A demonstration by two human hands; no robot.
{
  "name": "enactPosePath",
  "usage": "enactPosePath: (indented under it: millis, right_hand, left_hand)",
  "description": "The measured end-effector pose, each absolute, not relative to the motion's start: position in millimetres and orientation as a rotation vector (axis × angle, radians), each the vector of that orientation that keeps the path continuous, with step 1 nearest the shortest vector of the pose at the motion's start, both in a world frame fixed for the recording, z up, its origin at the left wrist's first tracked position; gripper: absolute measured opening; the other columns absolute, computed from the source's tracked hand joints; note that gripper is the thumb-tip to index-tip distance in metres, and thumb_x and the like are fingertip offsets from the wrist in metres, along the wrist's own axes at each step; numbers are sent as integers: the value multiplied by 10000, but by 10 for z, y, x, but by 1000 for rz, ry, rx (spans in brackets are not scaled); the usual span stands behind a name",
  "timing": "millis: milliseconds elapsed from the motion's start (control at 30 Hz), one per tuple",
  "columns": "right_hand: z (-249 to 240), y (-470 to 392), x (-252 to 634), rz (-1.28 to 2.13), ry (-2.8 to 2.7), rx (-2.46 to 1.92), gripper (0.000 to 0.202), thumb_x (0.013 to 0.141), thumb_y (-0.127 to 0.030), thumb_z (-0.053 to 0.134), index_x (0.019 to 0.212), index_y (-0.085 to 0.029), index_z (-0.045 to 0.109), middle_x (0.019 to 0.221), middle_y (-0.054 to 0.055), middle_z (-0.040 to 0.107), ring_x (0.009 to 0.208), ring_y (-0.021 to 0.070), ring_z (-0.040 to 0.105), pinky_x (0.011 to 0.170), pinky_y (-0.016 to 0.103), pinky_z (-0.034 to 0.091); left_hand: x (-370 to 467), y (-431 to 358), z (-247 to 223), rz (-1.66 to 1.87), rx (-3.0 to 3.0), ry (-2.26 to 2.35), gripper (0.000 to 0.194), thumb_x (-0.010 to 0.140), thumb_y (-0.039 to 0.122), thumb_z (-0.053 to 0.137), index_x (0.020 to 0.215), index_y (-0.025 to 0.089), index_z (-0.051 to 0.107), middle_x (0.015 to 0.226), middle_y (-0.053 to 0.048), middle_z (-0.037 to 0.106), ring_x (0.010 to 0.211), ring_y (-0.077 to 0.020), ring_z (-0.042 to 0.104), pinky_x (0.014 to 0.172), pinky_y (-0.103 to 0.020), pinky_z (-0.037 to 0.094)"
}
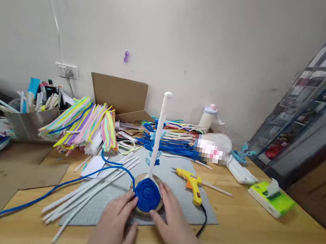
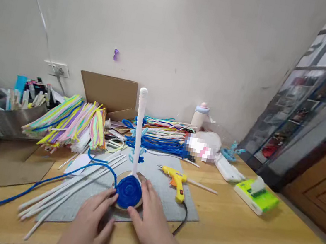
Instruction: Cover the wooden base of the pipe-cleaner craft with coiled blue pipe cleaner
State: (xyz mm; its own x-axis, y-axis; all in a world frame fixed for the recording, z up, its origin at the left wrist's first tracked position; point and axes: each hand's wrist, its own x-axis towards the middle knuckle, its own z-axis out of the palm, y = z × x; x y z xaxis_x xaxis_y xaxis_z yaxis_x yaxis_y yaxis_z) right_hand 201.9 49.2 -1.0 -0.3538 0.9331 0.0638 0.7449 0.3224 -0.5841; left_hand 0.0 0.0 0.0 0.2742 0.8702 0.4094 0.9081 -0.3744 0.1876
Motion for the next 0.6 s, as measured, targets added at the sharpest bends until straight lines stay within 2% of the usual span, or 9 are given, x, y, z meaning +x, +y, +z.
enactPosePath:
  millis: [333,600]
  right_hand:
    - [-9,443,2024,575,-2227,-1492,719,826,-388,507,1461,-211,221,1541,70,153,1405,240,146,1138,438,198]
    - [-19,445,2016,568,-2224,-1497,724,821,-394,517,1459,-216,226,1538,70,168,1400,240,166,1136,428,214]
  left_hand:
    - [21,1,-6,-680,-2427,-1580,502,816,172,477,1317,188,455,1390,-74,464,1254,-235,452,983,-422,459]
    - [1,53,14,-627,-2396,-1475,516,781,169,488,1298,185,481,1357,-73,503,1215,-236,501,937,-406,481]
